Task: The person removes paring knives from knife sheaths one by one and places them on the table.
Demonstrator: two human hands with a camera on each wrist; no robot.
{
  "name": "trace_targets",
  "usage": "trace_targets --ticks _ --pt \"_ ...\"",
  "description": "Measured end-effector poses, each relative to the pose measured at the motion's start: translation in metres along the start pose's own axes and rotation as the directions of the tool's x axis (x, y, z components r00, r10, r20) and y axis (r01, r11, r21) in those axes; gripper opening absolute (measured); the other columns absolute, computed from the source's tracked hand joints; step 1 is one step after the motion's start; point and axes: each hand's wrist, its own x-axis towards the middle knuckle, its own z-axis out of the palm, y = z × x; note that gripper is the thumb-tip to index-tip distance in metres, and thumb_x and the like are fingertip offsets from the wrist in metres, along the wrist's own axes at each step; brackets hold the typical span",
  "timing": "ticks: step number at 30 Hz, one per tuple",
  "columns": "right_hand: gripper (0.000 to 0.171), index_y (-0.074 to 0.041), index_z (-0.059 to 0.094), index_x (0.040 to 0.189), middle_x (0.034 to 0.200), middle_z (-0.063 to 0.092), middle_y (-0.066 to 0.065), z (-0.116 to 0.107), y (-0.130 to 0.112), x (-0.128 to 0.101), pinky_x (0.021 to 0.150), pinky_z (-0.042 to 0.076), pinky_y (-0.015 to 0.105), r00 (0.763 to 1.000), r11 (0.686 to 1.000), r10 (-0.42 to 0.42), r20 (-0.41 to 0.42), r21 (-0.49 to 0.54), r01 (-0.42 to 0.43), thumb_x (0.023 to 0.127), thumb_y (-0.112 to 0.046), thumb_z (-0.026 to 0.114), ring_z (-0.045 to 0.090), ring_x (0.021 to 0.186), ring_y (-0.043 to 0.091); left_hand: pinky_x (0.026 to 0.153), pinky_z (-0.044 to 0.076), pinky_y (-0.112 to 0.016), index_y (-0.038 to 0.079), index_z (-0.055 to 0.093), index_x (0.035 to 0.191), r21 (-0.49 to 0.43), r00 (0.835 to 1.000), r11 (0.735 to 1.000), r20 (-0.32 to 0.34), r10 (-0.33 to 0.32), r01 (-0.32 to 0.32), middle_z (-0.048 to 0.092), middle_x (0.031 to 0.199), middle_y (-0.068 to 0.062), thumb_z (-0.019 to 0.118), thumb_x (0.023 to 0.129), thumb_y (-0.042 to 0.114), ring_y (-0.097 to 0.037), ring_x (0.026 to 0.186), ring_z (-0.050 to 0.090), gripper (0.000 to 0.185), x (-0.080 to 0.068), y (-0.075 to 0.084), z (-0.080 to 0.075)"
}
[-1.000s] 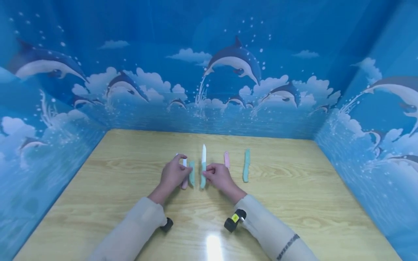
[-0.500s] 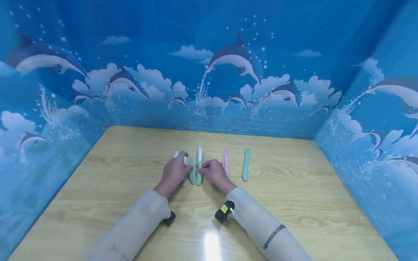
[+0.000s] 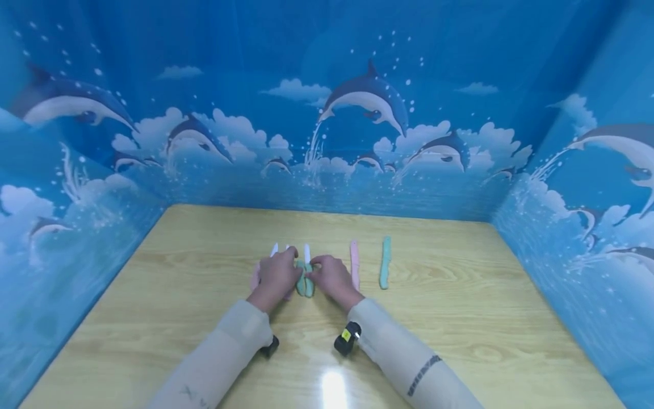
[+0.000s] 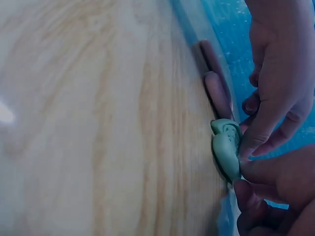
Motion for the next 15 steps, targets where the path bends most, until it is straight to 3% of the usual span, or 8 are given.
trace_targets --ticks 3,9,12,15 --pt "0.035 -0.011 0.069 0.119 0.107 0.072 0.007 -0.001 -0.001 -0.002 0.061 0.053 0.029 1.000 0.998 -0.025 0.001 -0.057 0.025 0.088 -0.027 0.072 0.060 0.068 0.014 0.086 0.048 -0.056 0.006 0.063 0.117 0.012 1.000 1.000 -0.018 0.024 -0.024 0.072 0.090 -0.011 0.070 0.087 0.021 -0.030 0.083 0.067 0.034 -0.001 0.001 0.002" --pt "0.021 -0.011 0.073 0.106 0.082 0.071 0.006 0.002 -0.013 -0.007 0.049 0.048 0.028 0.998 0.974 -0.063 -0.010 -0.220 0.060 0.093 -0.026 0.066 0.058 0.061 0.016 0.089 0.045 -0.056 0.007 0.067 0.109 0.002 0.998 0.999 -0.037 0.055 -0.055 0.072 0.101 -0.012 0.071 0.088 0.019 -0.032 0.093 0.066 0.025 -0.002 -0.001 0.006" --pt "0.017 -0.012 0.073 0.090 0.070 0.065 0.003 0.003 -0.018 -0.007 0.045 0.046 0.027 0.998 0.961 -0.059 -0.004 -0.270 0.055 0.094 -0.025 0.064 0.056 0.057 0.016 0.085 0.045 -0.054 0.009 0.069 0.089 0.005 0.996 0.998 -0.047 0.070 -0.070 0.071 0.085 -0.007 0.068 0.087 0.012 -0.027 0.080 0.065 0.003 -0.002 -0.002 0.007" --pt "0.021 -0.012 0.067 0.076 0.063 0.058 0.000 0.002 -0.018 -0.008 0.043 0.043 0.026 0.998 0.958 -0.063 0.009 -0.281 0.063 0.095 -0.023 0.063 0.052 0.054 0.015 0.081 0.046 -0.052 0.012 0.068 0.073 0.012 0.995 0.997 -0.061 0.077 -0.076 0.067 0.073 -0.002 0.063 0.085 0.005 -0.022 0.071 0.061 0.014 -0.002 0.000 0.007"
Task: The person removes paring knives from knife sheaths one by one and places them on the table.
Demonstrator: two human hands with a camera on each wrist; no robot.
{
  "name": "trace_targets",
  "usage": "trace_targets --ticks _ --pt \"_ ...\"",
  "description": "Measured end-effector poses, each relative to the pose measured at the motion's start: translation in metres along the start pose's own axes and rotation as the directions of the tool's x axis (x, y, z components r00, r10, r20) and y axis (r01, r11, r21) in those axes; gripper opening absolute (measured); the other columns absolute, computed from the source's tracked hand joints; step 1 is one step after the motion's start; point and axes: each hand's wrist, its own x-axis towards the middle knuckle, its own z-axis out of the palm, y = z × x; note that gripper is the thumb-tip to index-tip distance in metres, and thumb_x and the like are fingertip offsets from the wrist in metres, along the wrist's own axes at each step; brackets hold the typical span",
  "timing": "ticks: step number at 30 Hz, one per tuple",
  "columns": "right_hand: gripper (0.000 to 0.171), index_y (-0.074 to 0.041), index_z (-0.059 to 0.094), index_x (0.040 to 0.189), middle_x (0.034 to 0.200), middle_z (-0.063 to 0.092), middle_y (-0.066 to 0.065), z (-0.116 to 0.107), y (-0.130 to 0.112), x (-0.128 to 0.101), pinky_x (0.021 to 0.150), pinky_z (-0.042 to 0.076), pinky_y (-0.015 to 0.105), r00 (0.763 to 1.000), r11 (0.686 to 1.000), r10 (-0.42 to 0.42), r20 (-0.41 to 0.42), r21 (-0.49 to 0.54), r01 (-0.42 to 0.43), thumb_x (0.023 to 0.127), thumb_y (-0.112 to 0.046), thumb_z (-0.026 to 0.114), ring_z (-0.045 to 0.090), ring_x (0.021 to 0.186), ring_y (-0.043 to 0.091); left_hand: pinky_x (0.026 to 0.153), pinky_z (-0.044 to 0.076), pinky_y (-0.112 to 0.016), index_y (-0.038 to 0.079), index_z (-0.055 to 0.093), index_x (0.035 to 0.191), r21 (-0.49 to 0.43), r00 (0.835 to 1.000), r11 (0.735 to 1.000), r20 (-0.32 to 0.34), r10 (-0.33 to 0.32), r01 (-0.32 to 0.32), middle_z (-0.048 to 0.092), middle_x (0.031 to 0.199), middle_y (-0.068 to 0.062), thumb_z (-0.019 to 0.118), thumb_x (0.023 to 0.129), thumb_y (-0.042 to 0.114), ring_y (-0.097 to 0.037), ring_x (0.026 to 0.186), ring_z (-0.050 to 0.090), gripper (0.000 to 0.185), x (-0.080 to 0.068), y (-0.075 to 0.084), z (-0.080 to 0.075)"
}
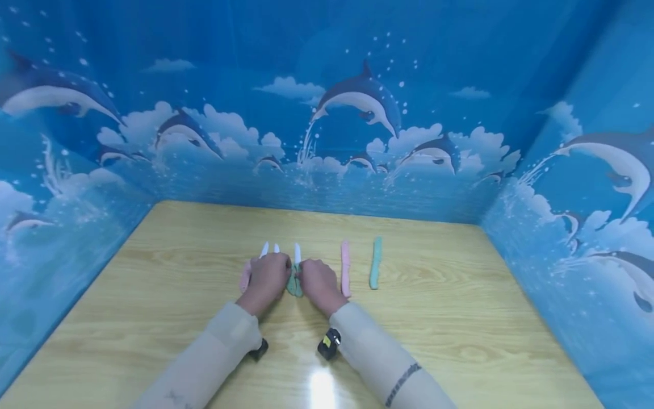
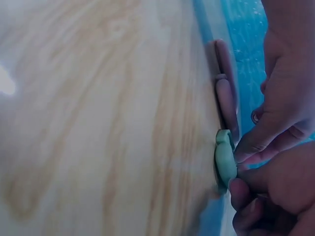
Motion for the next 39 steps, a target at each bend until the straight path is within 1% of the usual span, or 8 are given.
trace_targets --ticks 9,17,21,24,26,30,34,39 --pt "0.029 -0.015 0.061 0.065 0.060 0.057 0.000 -0.002 0.001 0.001 0.043 0.042 0.026 1.000 1.000 -0.003 -0.012 -0.001 0.003 0.093 -0.023 0.066 0.052 0.054 0.015 0.078 0.045 -0.048 0.012 0.074 0.084 0.021 1.000 1.000 0.013 -0.006 0.006 0.072 0.085 -0.004 0.070 0.088 0.016 -0.026 0.082 0.065 0.007 -0.001 0.002 0.000" --pt "0.025 -0.013 0.063 0.068 0.061 0.057 0.001 0.000 0.004 0.001 0.043 0.042 0.026 0.999 0.999 0.006 -0.036 0.036 -0.004 0.092 -0.021 0.066 0.051 0.053 0.015 0.079 0.044 -0.048 0.011 0.072 0.085 0.013 1.000 1.000 0.029 0.004 -0.004 0.071 0.084 -0.004 0.071 0.086 0.017 -0.026 0.081 0.064 0.006 -0.001 0.002 0.002" --pt "0.016 -0.009 0.072 0.090 0.080 0.070 0.006 0.003 0.011 0.002 0.055 0.054 0.032 0.998 0.995 0.018 -0.064 0.096 -0.012 0.092 -0.023 0.067 0.063 0.067 0.020 0.080 0.045 -0.048 0.011 0.073 0.089 0.031 0.999 0.999 0.032 0.020 -0.021 0.072 0.088 -0.005 0.071 0.087 0.020 -0.026 0.084 0.065 0.010 -0.002 0.004 0.002" --pt "0.029 -0.006 0.069 0.114 0.106 0.072 0.012 0.003 0.017 0.001 0.073 0.058 0.038 0.996 0.986 0.029 -0.083 0.163 -0.015 0.092 -0.025 0.067 0.069 0.087 0.025 0.081 0.045 -0.048 0.011 0.073 0.096 0.037 0.999 0.999 0.028 0.033 -0.034 0.073 0.094 -0.005 0.072 0.087 0.023 -0.027 0.088 0.066 0.014 -0.004 0.005 0.001" --pt "0.038 -0.004 0.065 0.122 0.116 0.069 0.013 0.001 0.019 0.000 0.082 0.057 0.041 0.995 0.983 0.028 -0.098 0.183 -0.009 0.092 -0.027 0.068 0.068 0.097 0.027 0.082 0.045 -0.048 0.011 0.072 0.098 0.037 0.999 0.999 0.020 0.037 -0.038 0.073 0.096 -0.005 0.073 0.087 0.023 -0.027 0.089 0.066 0.017 -0.006 0.007 -0.001" --pt "0.039 -0.006 0.067 0.120 0.114 0.070 0.010 -0.004 0.022 -0.002 0.078 0.058 0.039 0.994 0.984 0.011 -0.107 0.177 0.008 0.090 -0.030 0.070 0.068 0.099 0.028 0.080 0.044 -0.046 0.011 0.072 0.097 0.034 0.999 0.999 0.010 0.039 -0.040 0.073 0.094 -0.005 0.073 0.087 0.022 -0.026 0.086 0.065 0.015 -0.008 0.007 -0.002" --pt "0.036 -0.007 0.068 0.118 0.100 0.073 0.009 -0.012 0.025 -0.006 0.067 0.058 0.036 0.995 0.986 0.005 -0.096 0.169 0.012 0.090 -0.029 0.071 0.070 0.085 0.025 0.079 0.043 -0.045 0.011 0.073 0.096 0.023 0.999 0.998 0.003 0.050 -0.050 0.073 0.094 -0.005 0.073 0.087 0.019 -0.026 0.086 0.065 0.013 -0.009 0.006 -0.003" --pt "0.035 -0.007 0.069 0.115 0.101 0.073 0.010 -0.027 0.034 -0.012 0.057 0.053 0.033 0.995 0.992 0.043 -0.093 0.118 -0.032 0.088 -0.028 0.073 0.065 0.069 0.019 0.081 0.043 -0.046 0.011 0.073 0.099 0.005 0.999 0.999 0.016 0.048 -0.049 0.073 0.097 -0.005 0.071 0.088 0.017 -0.026 0.088 0.065 0.013 -0.008 0.008 -0.008"
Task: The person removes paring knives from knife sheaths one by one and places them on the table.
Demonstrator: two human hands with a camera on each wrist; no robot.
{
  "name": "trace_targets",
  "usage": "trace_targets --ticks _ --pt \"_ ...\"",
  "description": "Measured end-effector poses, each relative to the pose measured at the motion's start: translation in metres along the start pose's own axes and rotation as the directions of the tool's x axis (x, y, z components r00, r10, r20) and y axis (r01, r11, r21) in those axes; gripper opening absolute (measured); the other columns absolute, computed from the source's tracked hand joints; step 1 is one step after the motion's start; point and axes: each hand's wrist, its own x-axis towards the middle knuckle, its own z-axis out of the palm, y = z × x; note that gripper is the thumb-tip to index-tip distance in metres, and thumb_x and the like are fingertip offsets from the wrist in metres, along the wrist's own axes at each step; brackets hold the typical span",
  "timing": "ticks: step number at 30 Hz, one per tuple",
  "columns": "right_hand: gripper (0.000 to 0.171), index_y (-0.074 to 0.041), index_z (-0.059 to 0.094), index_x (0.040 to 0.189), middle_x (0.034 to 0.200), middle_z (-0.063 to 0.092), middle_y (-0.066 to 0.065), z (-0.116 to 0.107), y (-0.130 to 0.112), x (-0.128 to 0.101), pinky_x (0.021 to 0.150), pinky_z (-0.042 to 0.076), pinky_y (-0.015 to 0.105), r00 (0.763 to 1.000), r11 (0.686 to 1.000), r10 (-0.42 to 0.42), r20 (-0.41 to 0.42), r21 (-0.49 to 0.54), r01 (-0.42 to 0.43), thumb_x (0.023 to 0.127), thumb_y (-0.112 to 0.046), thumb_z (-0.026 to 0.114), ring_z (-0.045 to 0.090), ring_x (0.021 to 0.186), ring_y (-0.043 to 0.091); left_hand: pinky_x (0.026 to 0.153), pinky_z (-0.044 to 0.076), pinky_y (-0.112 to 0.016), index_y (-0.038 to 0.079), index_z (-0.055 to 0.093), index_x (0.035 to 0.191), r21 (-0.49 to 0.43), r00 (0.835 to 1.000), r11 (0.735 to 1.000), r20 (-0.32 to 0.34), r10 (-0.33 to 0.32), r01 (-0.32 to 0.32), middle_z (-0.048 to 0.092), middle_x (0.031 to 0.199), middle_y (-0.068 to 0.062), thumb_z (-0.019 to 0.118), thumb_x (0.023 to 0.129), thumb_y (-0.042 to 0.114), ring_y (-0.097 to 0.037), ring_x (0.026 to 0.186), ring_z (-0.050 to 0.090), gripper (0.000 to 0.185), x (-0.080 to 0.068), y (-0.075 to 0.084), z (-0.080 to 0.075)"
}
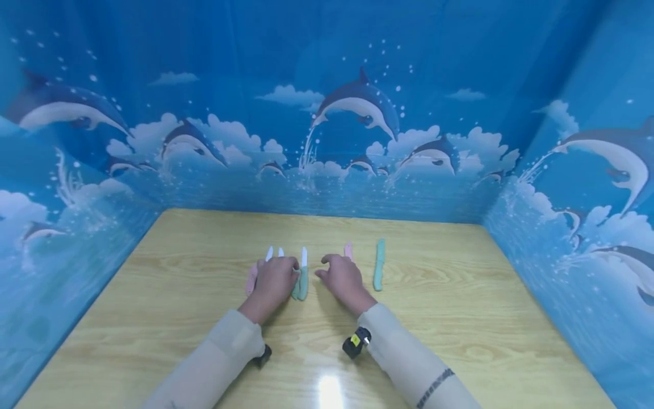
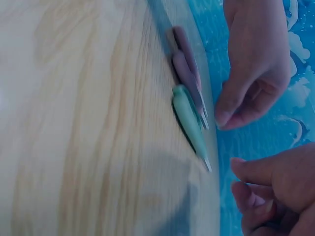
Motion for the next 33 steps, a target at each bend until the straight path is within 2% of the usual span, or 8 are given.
trace_targets --ticks 3,10,13,16,20,25,29,33 --pt "0.035 -0.005 0.069 0.112 0.102 0.072 0.010 -0.006 0.008 -0.002 0.056 0.051 0.030 0.999 0.999 0.029 0.014 -0.020 -0.029 0.087 -0.029 0.074 0.060 0.064 0.016 0.084 0.042 -0.045 0.011 0.073 0.099 -0.006 1.000 1.000 0.014 0.001 -0.001 0.073 0.096 -0.005 0.071 0.088 0.018 -0.026 0.088 0.065 0.013 0.001 0.002 0.000" --pt "0.028 -0.002 0.069 0.097 0.077 0.068 0.007 -0.011 0.023 -0.007 0.054 0.049 0.027 1.000 1.000 0.013 0.019 -0.012 -0.013 0.084 -0.025 0.077 0.054 0.056 0.013 0.088 0.045 -0.047 0.012 0.073 0.099 0.031 0.999 0.999 0.021 0.044 -0.045 0.073 0.095 -0.004 0.073 0.088 0.022 -0.027 0.090 0.066 0.015 0.010 0.012 0.002" --pt "0.023 -0.004 0.067 0.088 0.068 0.065 0.003 -0.012 0.029 -0.008 0.052 0.047 0.026 0.999 0.999 0.028 0.017 -0.018 -0.028 0.084 -0.026 0.076 0.053 0.054 0.012 0.097 0.042 -0.055 0.012 0.072 0.100 0.027 0.998 0.999 0.052 0.042 -0.044 0.073 0.097 -0.004 0.072 0.088 0.023 -0.028 0.093 0.066 0.016 0.017 0.020 0.004" --pt "0.023 -0.007 0.064 0.077 0.059 0.059 -0.001 -0.015 0.035 -0.009 0.048 0.044 0.025 0.999 0.999 0.039 0.000 -0.014 -0.039 0.085 -0.025 0.076 0.052 0.050 0.011 0.099 0.041 -0.055 0.012 0.072 0.100 0.005 0.995 1.000 0.095 0.025 -0.026 0.073 0.097 -0.002 0.071 0.090 0.025 -0.026 0.094 0.066 0.016 0.026 0.028 0.006" --pt "0.025 -0.007 0.061 0.073 0.056 0.056 -0.001 -0.019 0.045 -0.010 0.044 0.039 0.023 0.998 0.998 0.057 -0.020 0.003 -0.057 0.086 -0.024 0.075 0.050 0.048 0.011 0.092 0.043 -0.048 0.013 0.072 0.096 -0.062 0.991 0.998 0.131 0.001 0.007 0.073 0.091 0.000 0.071 0.090 0.025 -0.022 0.088 0.065 0.014 0.040 0.039 0.009" --pt "0.027 -0.007 0.060 0.075 0.057 0.054 0.001 -0.022 0.050 -0.010 0.044 0.037 0.024 0.995 0.995 0.103 -0.014 0.009 -0.103 0.087 -0.026 0.075 0.046 0.049 0.012 0.091 0.043 -0.046 0.014 0.074 0.084 -0.102 0.988 0.994 0.151 -0.022 0.037 0.072 0.082 0.002 0.071 0.090 0.026 -0.017 0.079 0.064 0.013 0.053 0.048 0.014" --pt "0.031 -0.008 0.057 0.071 0.055 0.051 0.001 -0.023 0.052 -0.011 0.043 0.034 0.024 0.993 0.993 0.115 -0.018 0.001 -0.115 0.087 -0.028 0.074 0.043 0.048 0.012 0.085 0.045 -0.040 0.015 0.073 0.080 -0.075 0.985 0.995 0.167 -0.045 0.059 0.071 0.076 0.003 0.072 0.088 0.028 -0.015 0.071 0.062 0.016 0.060 0.055 0.017" --pt "0.035 -0.008 0.055 0.065 0.052 0.048 0.000 -0.021 0.053 -0.010 0.041 0.031 0.023 0.994 0.994 0.108 -0.031 0.001 -0.108 0.087 -0.029 0.074 0.039 0.046 0.012 0.086 0.046 -0.041 0.015 0.073 0.079 -0.038 0.985 0.998 0.163 -0.050 0.057 0.070 0.075 0.003 0.073 0.088 0.029 -0.015 0.070 0.062 0.017 0.065 0.060 0.020"
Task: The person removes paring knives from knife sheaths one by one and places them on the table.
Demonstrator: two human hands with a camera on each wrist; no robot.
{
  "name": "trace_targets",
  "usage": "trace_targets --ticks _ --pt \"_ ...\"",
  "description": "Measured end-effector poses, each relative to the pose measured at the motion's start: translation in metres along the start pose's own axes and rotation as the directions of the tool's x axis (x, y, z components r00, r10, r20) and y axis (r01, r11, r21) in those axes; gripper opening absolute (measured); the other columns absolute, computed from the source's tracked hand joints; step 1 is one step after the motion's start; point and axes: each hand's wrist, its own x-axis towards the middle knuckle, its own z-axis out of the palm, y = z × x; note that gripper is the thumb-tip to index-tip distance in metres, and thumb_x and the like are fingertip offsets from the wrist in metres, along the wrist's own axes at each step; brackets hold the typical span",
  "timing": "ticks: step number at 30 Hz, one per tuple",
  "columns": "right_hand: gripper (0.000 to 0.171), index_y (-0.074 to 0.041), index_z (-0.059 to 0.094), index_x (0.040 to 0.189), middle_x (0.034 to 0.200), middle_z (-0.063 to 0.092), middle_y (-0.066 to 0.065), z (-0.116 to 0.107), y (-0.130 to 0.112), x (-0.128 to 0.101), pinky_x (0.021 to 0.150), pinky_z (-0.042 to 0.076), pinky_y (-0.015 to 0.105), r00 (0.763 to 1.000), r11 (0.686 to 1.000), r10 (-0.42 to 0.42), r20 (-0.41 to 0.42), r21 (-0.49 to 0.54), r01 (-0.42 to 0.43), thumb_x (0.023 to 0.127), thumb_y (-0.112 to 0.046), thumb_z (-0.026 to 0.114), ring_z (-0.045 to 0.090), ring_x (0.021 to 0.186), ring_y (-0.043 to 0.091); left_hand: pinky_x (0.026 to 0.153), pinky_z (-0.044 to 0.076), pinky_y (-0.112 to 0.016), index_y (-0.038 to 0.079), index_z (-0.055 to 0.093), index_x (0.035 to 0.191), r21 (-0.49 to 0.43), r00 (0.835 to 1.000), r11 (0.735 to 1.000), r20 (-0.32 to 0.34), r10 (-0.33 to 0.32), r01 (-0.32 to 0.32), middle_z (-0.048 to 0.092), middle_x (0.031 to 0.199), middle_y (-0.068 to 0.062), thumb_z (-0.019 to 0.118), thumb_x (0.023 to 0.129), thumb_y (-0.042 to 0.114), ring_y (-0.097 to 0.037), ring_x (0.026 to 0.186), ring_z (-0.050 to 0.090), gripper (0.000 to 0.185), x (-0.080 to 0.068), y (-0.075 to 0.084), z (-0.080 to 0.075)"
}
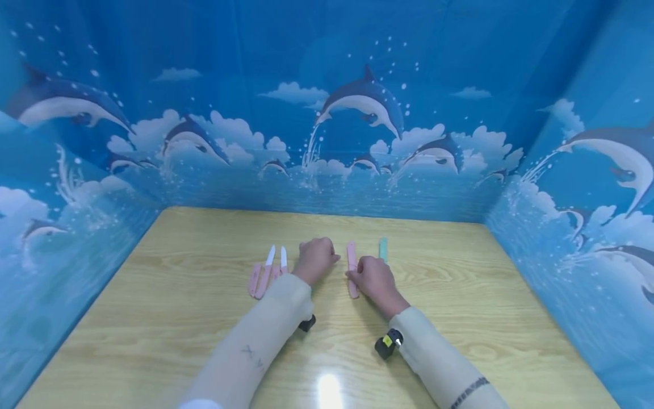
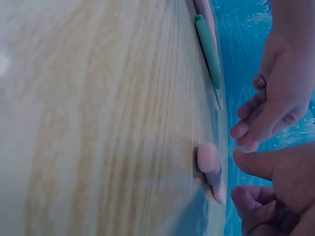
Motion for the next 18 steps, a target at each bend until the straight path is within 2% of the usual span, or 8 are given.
trace_targets --ticks 5,9,14,18 --pt "0.036 -0.009 0.055 0.062 0.051 0.049 0.000 0.002 0.000 0.003 0.041 0.032 0.024 1.000 1.000 -0.014 -0.005 0.009 0.014 0.086 -0.028 0.074 0.041 0.046 0.012 0.090 0.045 -0.044 0.013 0.070 0.080 0.084 1.000 0.996 0.005 0.030 -0.030 0.066 0.070 0.003 0.072 0.089 0.032 -0.016 0.069 0.059 0.020 0.008 0.006 0.005" --pt "0.036 -0.010 0.057 0.060 0.051 0.052 0.000 0.005 -0.002 0.006 0.040 0.033 0.024 1.000 1.000 -0.029 -0.010 0.005 0.029 0.085 -0.029 0.075 0.043 0.045 0.012 0.090 0.044 -0.043 0.013 0.065 0.075 0.128 1.000 0.991 -0.005 0.026 -0.025 0.058 0.063 0.002 0.071 0.089 0.033 -0.017 0.065 0.054 0.025 0.012 0.007 0.008" --pt "0.036 -0.011 0.057 0.059 0.050 0.051 0.000 0.008 -0.001 0.007 0.039 0.032 0.024 1.000 1.000 -0.002 -0.011 -0.005 0.002 0.085 -0.029 0.075 0.043 0.044 0.012 0.091 0.045 -0.047 0.013 0.056 0.059 0.002 1.000 1.000 0.019 0.006 -0.006 0.051 0.054 0.002 0.071 0.089 0.033 -0.017 0.058 0.051 0.039 0.014 0.009 0.015" --pt "0.036 -0.011 0.056 0.060 0.050 0.051 0.000 0.008 0.000 0.007 0.039 0.032 0.024 1.000 0.999 0.024 0.008 -0.034 -0.024 0.084 -0.031 0.074 0.043 0.045 0.012 0.090 0.047 -0.048 0.013 0.052 0.058 -0.046 0.999 0.999 0.025 -0.020 0.021 0.051 0.055 0.001 0.072 0.088 0.034 -0.018 0.059 0.052 0.041 0.015 0.012 0.020"
